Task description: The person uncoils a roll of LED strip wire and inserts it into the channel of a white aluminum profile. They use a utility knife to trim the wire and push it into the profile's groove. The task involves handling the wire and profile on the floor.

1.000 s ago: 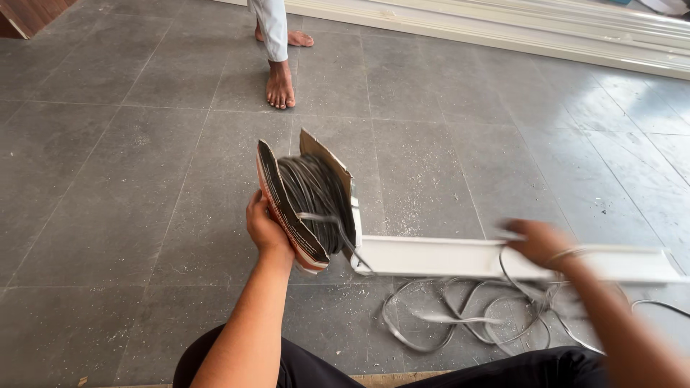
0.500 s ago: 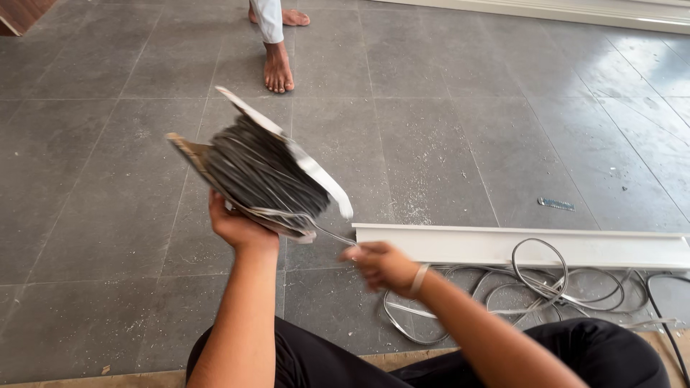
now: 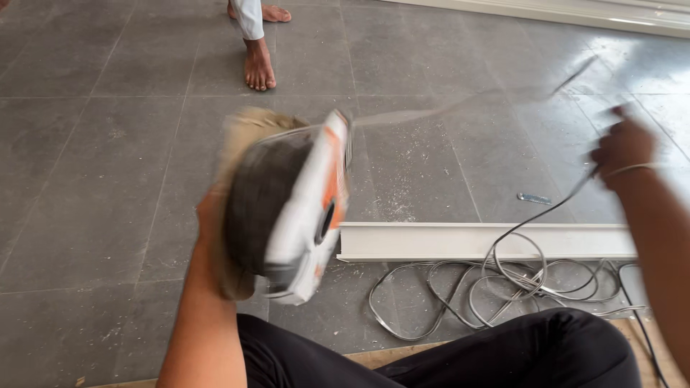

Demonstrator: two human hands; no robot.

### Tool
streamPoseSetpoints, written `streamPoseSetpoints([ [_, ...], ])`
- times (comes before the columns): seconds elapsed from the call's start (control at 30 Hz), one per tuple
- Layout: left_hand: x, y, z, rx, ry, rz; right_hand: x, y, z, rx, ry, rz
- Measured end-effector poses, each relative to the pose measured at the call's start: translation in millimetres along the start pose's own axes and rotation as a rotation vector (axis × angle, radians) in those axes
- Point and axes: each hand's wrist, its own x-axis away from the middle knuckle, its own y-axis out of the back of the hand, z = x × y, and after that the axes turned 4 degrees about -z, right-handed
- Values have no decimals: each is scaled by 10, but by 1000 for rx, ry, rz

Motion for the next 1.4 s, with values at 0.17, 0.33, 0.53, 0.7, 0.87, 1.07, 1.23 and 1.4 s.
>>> streamPoseSetpoints([
  [0.17,-30,-94,180,-498,-143,-457,386,71,-1002,205,-394,244],
  [0.33,-74,-206,183,172,-154,-624,629,-191,-799,209,-427,405],
  [0.53,44,-435,281,341,-9,-411,965,-667,1982,-1012,61,475],
  [0.7,104,-239,297,328,-72,-406,1755,-767,3596,-1544,-368,851],
  [0.87,34,-68,237,418,-54,-346,1972,-757,3693,-1802,-648,1171],
  [1.07,39,-123,178,212,125,8,1285,-893,3441,-2208,-577,1021],
  [1.23,58,-185,248,-195,187,67,342,-427,2927,-1901,-405,796],
  [1.4,-5,-289,303,-339,169,75,134,100,2787,-1716,-52,713],
])
